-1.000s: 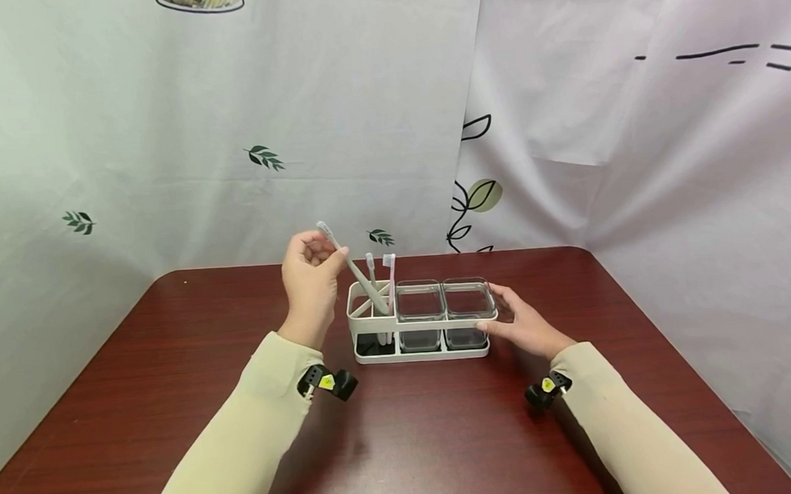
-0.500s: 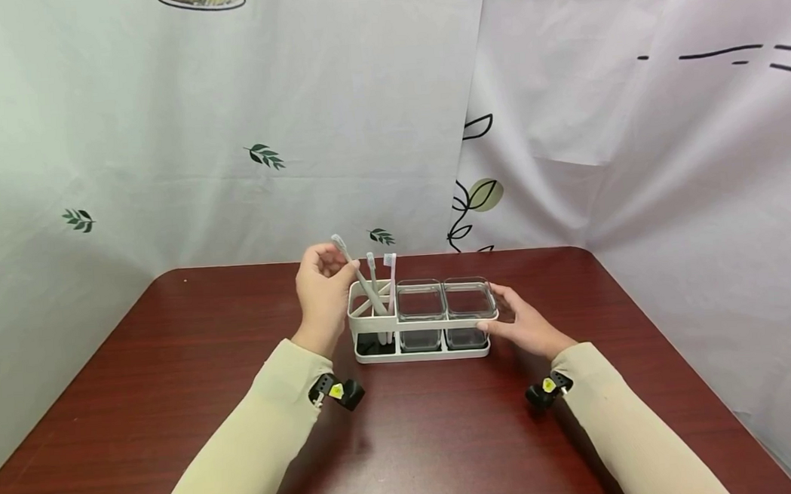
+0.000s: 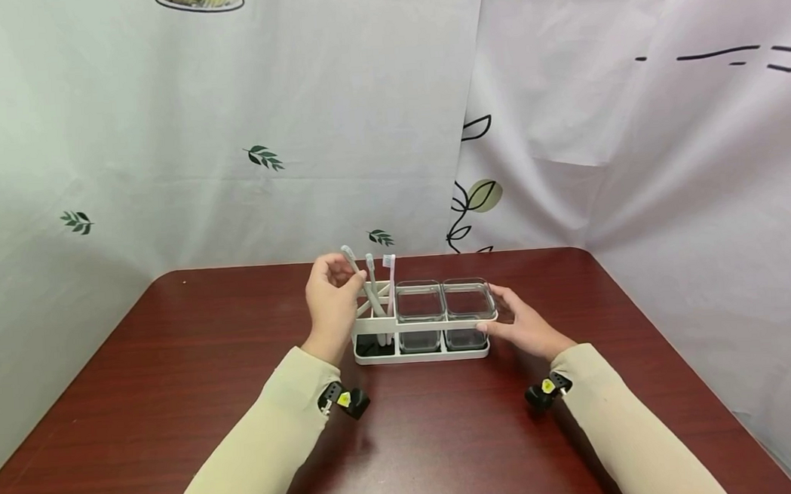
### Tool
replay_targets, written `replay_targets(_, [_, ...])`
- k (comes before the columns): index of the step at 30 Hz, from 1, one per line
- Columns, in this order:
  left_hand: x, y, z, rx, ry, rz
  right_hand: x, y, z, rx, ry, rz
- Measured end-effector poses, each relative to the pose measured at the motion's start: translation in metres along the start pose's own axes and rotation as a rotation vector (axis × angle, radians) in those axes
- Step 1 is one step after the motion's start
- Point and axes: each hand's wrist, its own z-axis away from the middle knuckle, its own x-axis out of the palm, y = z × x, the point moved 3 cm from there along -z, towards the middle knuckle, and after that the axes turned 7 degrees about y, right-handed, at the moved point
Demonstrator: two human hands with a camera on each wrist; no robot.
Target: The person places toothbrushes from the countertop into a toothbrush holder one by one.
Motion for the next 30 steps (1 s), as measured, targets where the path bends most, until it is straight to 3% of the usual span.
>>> replay_targets(9, [0.001,-0.005,0.006,-0.023,-0.02,-0.068,0.001,0.0,0.0,-0.006,-0.004,-0.022])
replay_targets(15, [0.002,-0.008,0.008,-0.038,-0.039,-0.063,0.001,0.0,0.0,-0.001,-0.005,-0.027])
replay_targets(30, [0.002,-0.012,0.012,-0.017,-0.051,-0.108,0.001,-0.001,0.0,0.013,-0.003,-0.02])
